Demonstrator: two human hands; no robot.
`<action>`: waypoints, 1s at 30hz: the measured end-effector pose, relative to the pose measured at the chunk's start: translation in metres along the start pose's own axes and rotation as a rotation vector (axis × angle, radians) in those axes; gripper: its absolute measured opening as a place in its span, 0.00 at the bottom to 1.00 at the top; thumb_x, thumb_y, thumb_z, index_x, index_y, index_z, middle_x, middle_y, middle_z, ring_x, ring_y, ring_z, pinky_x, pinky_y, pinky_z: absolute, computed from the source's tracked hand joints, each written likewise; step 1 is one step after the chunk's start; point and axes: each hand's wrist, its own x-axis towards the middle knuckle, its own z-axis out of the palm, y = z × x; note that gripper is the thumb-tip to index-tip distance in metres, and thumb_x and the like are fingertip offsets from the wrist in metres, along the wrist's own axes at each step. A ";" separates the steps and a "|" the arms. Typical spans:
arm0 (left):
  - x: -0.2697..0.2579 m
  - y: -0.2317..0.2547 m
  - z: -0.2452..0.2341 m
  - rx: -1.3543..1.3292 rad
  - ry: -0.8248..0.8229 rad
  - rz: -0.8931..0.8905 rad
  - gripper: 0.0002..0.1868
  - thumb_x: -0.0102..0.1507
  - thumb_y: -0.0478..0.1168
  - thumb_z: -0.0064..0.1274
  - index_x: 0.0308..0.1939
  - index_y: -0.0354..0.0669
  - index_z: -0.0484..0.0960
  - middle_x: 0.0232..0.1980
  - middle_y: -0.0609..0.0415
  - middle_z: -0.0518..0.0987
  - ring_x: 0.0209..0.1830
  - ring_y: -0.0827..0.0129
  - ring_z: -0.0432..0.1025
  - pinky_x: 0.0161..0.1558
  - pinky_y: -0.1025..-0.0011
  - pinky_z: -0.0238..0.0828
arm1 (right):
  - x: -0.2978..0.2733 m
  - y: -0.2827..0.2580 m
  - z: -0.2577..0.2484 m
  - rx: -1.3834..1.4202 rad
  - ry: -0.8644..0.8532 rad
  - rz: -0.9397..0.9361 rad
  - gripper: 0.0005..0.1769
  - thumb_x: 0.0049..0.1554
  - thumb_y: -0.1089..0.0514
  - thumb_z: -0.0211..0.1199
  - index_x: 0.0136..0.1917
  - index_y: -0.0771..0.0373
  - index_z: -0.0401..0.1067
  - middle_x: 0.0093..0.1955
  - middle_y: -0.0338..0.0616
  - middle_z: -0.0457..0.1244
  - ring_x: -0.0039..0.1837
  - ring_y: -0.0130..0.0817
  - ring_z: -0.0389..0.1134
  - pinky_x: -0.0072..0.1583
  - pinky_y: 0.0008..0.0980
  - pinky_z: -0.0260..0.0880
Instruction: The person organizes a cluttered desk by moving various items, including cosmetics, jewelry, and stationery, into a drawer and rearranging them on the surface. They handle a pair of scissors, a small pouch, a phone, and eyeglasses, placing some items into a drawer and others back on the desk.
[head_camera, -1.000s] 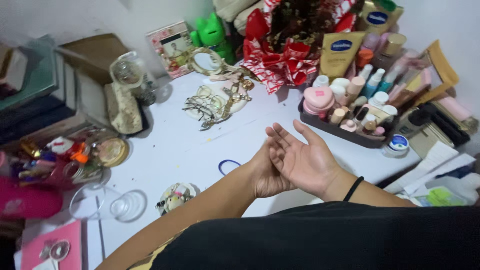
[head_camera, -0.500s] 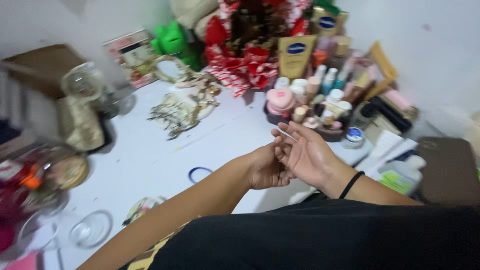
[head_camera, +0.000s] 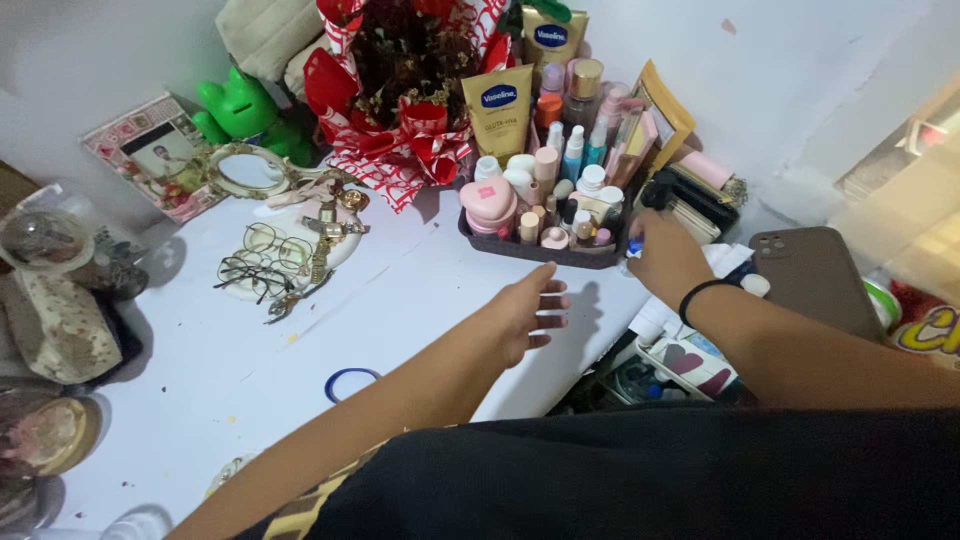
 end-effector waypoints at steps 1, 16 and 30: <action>-0.003 -0.001 0.001 0.023 0.007 0.004 0.22 0.67 0.63 0.40 0.51 0.54 0.77 0.42 0.63 0.76 0.42 0.71 0.70 0.48 0.64 0.60 | 0.001 0.001 0.005 0.010 0.020 -0.015 0.20 0.43 0.67 0.70 0.49 0.63 0.69 0.52 0.55 0.63 0.56 0.55 0.66 0.58 0.47 0.67; -0.053 -0.008 -0.012 0.043 0.048 0.040 0.24 0.68 0.59 0.39 0.56 0.49 0.76 0.44 0.59 0.77 0.44 0.70 0.70 0.49 0.65 0.63 | -0.017 -0.024 0.004 -0.036 0.184 0.036 0.20 0.42 0.64 0.72 0.49 0.65 0.71 0.47 0.57 0.67 0.53 0.58 0.68 0.58 0.50 0.67; -0.121 -0.122 -0.037 0.111 -0.128 -0.063 0.14 0.68 0.52 0.46 0.47 0.51 0.79 0.38 0.62 0.78 0.37 0.71 0.70 0.42 0.68 0.64 | -0.241 -0.119 0.014 0.908 -0.042 0.726 0.23 0.51 0.62 0.71 0.61 0.64 0.75 0.52 0.49 0.69 0.52 0.35 0.69 0.52 0.30 0.69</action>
